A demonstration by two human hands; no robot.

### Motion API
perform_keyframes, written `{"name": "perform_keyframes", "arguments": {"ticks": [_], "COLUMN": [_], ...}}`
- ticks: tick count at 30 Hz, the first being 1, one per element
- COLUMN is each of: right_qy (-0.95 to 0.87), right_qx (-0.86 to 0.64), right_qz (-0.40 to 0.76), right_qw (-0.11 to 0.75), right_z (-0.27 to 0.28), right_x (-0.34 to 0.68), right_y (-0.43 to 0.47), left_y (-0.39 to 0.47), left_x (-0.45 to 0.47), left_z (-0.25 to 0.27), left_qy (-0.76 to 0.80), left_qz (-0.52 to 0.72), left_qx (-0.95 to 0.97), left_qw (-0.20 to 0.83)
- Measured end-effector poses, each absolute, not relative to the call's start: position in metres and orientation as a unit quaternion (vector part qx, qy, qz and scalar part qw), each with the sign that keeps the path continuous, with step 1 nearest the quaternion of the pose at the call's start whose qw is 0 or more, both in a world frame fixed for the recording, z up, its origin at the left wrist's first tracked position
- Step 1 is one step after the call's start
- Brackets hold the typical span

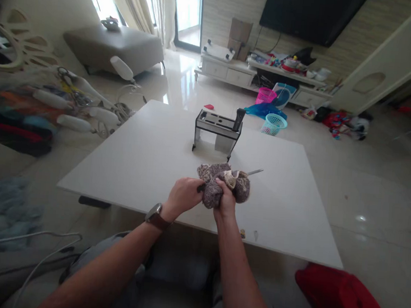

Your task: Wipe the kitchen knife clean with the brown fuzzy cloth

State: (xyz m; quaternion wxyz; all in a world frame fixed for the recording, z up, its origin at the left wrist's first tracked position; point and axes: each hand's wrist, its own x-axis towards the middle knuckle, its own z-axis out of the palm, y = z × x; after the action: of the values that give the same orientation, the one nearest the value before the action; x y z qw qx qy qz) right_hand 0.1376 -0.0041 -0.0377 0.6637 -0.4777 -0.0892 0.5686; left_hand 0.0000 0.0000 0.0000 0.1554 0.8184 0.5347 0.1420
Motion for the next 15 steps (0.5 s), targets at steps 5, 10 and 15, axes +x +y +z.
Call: {"name": "perform_keyframes", "arguments": {"ticks": [5, 10, 15], "right_qy": [-0.088, -0.08, -0.067], "right_qx": [-0.47, -0.464, -0.454], "right_qz": [0.561, 0.523, 0.48], "right_qw": [0.676, 0.71, 0.748], "right_z": [-0.03, -0.016, -0.012], "right_x": [0.148, 0.182, 0.213], "right_y": [-0.001, 0.005, 0.009], "left_y": [0.002, 0.008, 0.014], "left_x": [-0.003, -0.015, -0.025], "left_z": [0.0, 0.001, 0.003], "left_qy": [0.516, 0.507, 0.5], "left_qz": [0.154, 0.157, 0.156], "left_qx": [0.828, 0.836, 0.838], "left_qw": [0.154, 0.143, 0.15]}}
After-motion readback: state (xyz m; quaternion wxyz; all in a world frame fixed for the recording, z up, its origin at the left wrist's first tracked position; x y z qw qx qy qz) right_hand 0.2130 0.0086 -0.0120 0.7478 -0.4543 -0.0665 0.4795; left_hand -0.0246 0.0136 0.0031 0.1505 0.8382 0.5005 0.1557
